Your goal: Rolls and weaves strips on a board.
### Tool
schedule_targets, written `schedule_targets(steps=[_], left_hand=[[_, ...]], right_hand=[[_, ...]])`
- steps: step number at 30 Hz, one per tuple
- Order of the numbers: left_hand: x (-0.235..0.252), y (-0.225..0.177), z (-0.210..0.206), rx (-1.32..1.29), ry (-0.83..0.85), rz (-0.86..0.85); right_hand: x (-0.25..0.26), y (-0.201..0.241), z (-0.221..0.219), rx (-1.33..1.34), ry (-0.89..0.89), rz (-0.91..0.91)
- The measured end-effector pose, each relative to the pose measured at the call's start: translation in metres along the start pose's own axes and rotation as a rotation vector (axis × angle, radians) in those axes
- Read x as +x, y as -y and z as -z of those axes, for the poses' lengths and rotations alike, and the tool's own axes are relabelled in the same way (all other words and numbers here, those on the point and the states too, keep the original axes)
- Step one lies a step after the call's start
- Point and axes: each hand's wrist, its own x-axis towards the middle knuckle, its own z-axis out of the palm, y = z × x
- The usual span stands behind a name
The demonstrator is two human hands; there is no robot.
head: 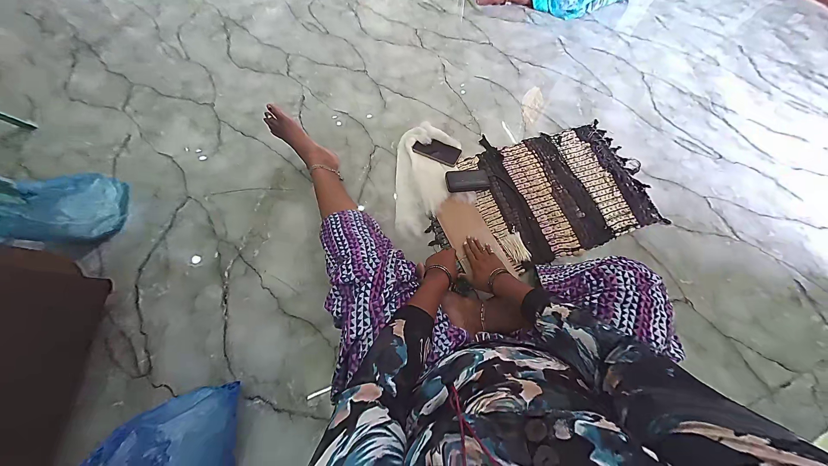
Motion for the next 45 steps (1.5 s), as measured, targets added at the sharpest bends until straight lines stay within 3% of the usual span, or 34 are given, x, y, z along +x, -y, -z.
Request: schedule_targets(steps=[6,14,20,26,29,35,42,45], left_hand=[[0.009,0.001,-0.001,0.108,0.133,-0.131],[-0.007,-0.008,-0.013,0.202,0.097,-0.231],[-0.013,-0.011,-0.015,0.268,0.08,-0.227],[-0.01,-0.01,-0.009,0.257,0.061,-0.265],[-0.008,-0.007,-0.001,0.228,0.081,-0.24],[0.008,0.024,0.014,-0.207,-0.053,-0.168],[0.013,0.035,0.015,-0.912,-0.24,-0.069],[0.005,0.05,0.034,-1.158,-0.368,-0.038]], right_hand=[[-0.037,-0.003,-0.007,-0.029,0.131,-0.018],[-0.069,-0.001,0.01,-0.045,0.291,-0.031],[-0.061,-0.008,0.015,-0.015,-0.038,-0.041],[-0.042,-0.012,0.021,-0.142,-0.017,-0.025],[-0.045,-0.023,0.03,-0.111,-0.013,-0.108],[-0.054,-0.102,0.066,0.438,-0.176,-0.491],[-0.025,-0.141,0.047,0.706,-0.24,-0.536],[-0.034,-0.131,0.072,0.637,-0.256,-0.607]])
